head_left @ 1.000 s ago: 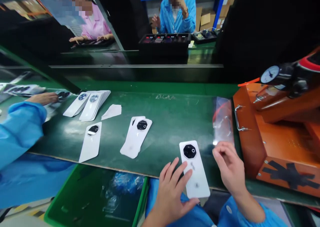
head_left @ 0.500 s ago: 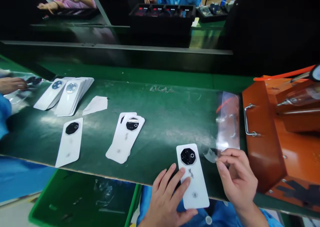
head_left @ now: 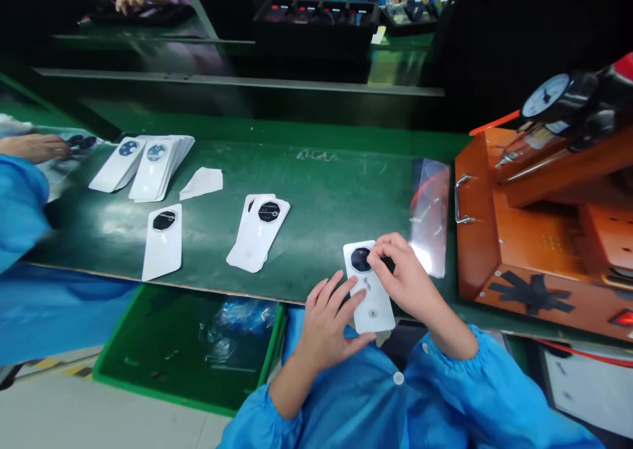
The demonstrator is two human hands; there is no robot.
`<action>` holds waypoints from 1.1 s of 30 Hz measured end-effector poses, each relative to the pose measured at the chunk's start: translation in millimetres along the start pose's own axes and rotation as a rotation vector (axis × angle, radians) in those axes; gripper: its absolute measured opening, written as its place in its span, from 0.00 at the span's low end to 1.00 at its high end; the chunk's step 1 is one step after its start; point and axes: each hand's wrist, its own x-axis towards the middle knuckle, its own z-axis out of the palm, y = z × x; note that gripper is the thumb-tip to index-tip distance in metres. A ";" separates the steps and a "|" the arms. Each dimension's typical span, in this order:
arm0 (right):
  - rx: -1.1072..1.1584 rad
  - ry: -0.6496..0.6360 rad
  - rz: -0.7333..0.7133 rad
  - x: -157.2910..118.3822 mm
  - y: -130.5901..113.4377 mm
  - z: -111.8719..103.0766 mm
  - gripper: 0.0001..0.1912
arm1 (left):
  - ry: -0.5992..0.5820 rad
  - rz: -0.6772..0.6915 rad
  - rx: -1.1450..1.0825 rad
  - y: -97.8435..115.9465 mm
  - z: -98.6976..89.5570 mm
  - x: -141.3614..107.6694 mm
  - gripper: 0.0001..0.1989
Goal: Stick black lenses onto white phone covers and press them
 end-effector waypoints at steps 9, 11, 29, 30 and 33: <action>-0.255 -0.018 0.048 8.6 13.5 5.5 0.10 | -0.011 -0.014 0.004 0.6 1.2 -1.4 0.33; -0.280 -0.011 0.060 10.2 16.2 5.8 0.09 | -0.005 -0.012 0.006 0.6 1.1 -1.1 0.33; -0.294 -0.019 0.041 12.8 26.7 4.6 0.09 | 0.001 0.003 0.024 3.0 -3.1 1.9 0.32; -0.294 -0.019 0.040 12.9 26.9 4.7 0.09 | -0.002 0.002 0.025 3.2 -3.0 1.9 0.32; -0.295 -0.026 0.047 13.2 27.0 5.1 0.09 | 0.001 0.003 0.026 3.9 -2.6 2.1 0.32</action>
